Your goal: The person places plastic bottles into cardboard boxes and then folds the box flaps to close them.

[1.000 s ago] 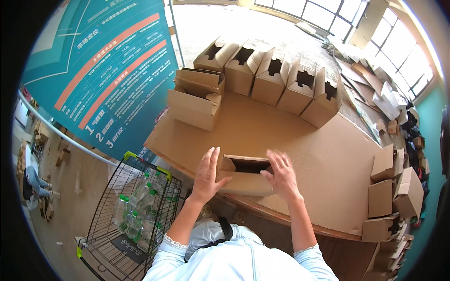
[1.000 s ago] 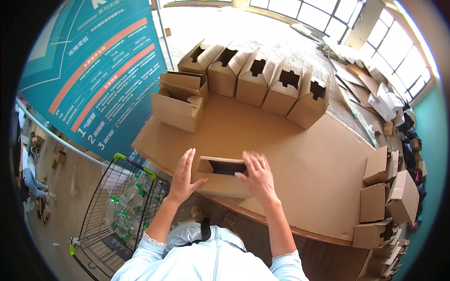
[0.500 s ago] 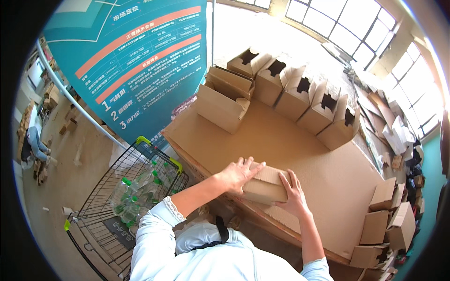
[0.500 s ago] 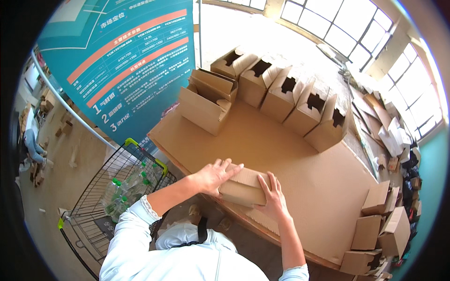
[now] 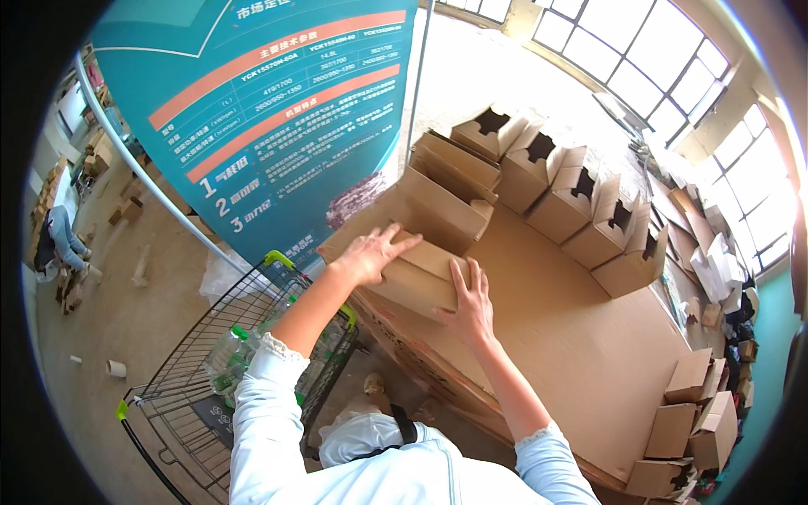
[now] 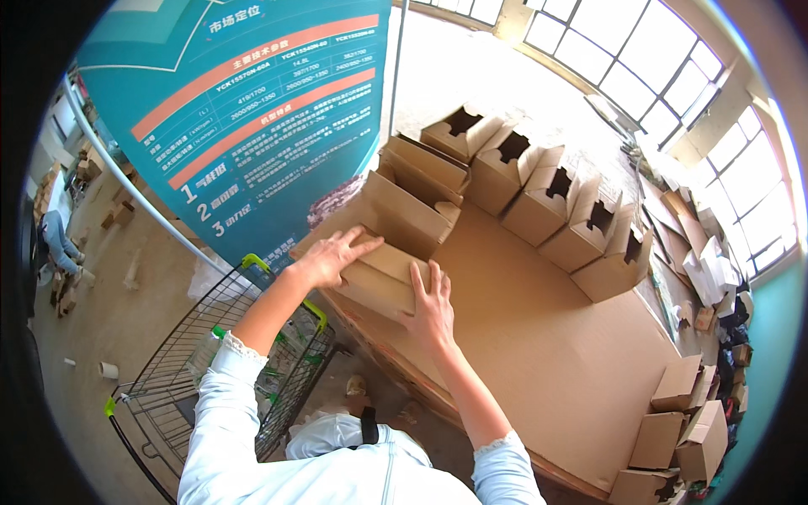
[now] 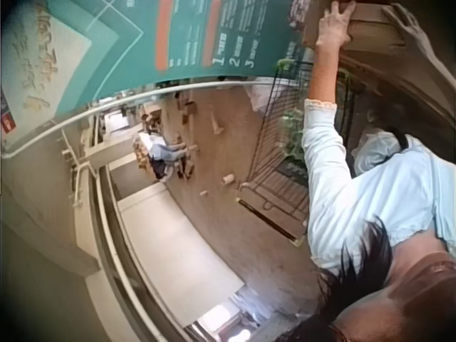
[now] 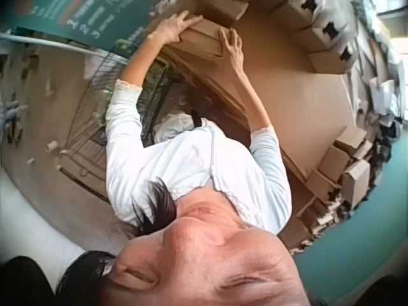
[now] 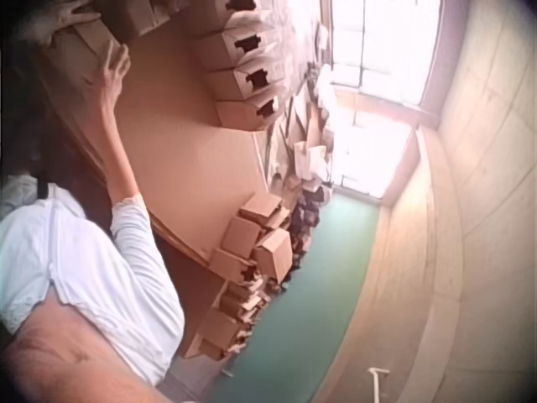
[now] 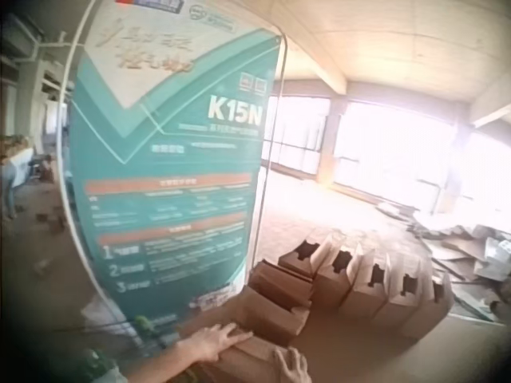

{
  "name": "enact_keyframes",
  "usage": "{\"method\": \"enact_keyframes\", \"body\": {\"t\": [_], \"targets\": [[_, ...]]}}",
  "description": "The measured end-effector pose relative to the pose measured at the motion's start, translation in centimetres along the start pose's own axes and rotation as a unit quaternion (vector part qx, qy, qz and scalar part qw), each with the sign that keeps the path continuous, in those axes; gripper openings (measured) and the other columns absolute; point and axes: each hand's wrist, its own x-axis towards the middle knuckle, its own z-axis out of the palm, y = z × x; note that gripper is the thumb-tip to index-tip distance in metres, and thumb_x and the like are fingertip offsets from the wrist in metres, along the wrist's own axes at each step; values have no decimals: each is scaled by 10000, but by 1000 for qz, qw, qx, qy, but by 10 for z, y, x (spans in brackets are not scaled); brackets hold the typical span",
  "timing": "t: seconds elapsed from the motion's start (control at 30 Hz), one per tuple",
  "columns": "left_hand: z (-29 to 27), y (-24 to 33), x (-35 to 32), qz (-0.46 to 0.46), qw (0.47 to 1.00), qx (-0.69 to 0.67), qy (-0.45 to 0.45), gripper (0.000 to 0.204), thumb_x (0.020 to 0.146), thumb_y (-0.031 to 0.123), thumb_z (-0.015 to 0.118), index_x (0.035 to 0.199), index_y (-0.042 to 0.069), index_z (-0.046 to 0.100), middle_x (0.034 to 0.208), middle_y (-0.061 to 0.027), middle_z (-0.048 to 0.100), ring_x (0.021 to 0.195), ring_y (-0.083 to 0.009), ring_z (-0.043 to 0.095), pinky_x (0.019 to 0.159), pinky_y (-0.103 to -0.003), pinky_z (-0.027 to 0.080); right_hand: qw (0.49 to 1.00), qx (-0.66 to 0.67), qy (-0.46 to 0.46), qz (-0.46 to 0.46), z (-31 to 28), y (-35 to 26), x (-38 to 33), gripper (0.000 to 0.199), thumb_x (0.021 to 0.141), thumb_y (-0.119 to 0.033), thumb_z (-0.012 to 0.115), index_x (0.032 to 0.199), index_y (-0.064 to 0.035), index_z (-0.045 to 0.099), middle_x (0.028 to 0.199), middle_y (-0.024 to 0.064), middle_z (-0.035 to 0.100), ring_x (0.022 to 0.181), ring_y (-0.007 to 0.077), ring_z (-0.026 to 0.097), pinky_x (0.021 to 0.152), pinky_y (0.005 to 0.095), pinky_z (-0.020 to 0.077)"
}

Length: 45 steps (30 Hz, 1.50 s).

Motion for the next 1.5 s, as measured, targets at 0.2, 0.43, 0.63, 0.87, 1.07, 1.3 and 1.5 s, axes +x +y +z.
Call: {"method": "enact_keyframes", "body": {"t": [0.2,0.43,0.63,0.87,1.07,1.3,1.5], "targets": [[27,-65,38,4,989,65,136,1068,702,-62,666,1549,357,169,1595,-164,197,1298,-425,467,1041,-435,481,997,-43,62,-8,37,-24,54,970,734,-314,812,1524,-168,267,1599,201,124,1392,491,276,1036,501,449],[16,-68,49,6,986,146,81,1091,712,8,689,1561,340,90,1584,-161,223,1300,-360,462,981,-488,501,923,323,169,123,17,37,35,766,961,-381,582,1543,-63,198,1593,185,205,1470,311,212,1189,427,210],[30,-80,72,9,976,167,137,1076,733,95,713,1563,337,72,1596,-132,202,1375,-364,381,981,-483,498,798,551,179,165,119,86,98,881,936,-600,509,1577,-184,70,1636,89,85,1501,262,91,1179,491,158],[42,-97,78,8,969,173,178,894,868,82,569,1562,365,82,1614,-114,179,1258,-319,507,924,-436,518,761,597,153,204,125,43,100,1002,901,-667,501,1570,-151,-37,1636,77,52,1486,277,141,1192,476,161],[19,-87,76,-43,982,166,79,783,947,171,515,1554,407,79,1628,-92,145,1251,-282,509,979,-410,453,768,593,145,194,112,14,103,993,910,-657,492,1565,-169,-73,1633,72,62,1468,279,192,1191,466,199],[57,-70,76,-93,964,50,242,663,846,88,582,1467,221,396,1565,-93,301,1429,-353,299,1155,-547,275,802,561,-21,202,102,58,86,880,987,-542,466,1564,-71,-2,1631,114,75,1471,246,188,1197,373,153],[59,-56,13,-18,933,-48,356,722,763,-91,464,1460,95,429,1513,-175,383,1453,-356,255,1163,-512,178,888,427,-40,164,32,51,-69,736,995,-487,493,1544,-83,216,1570,167,297,1386,289,390,1112,368,328]]}}
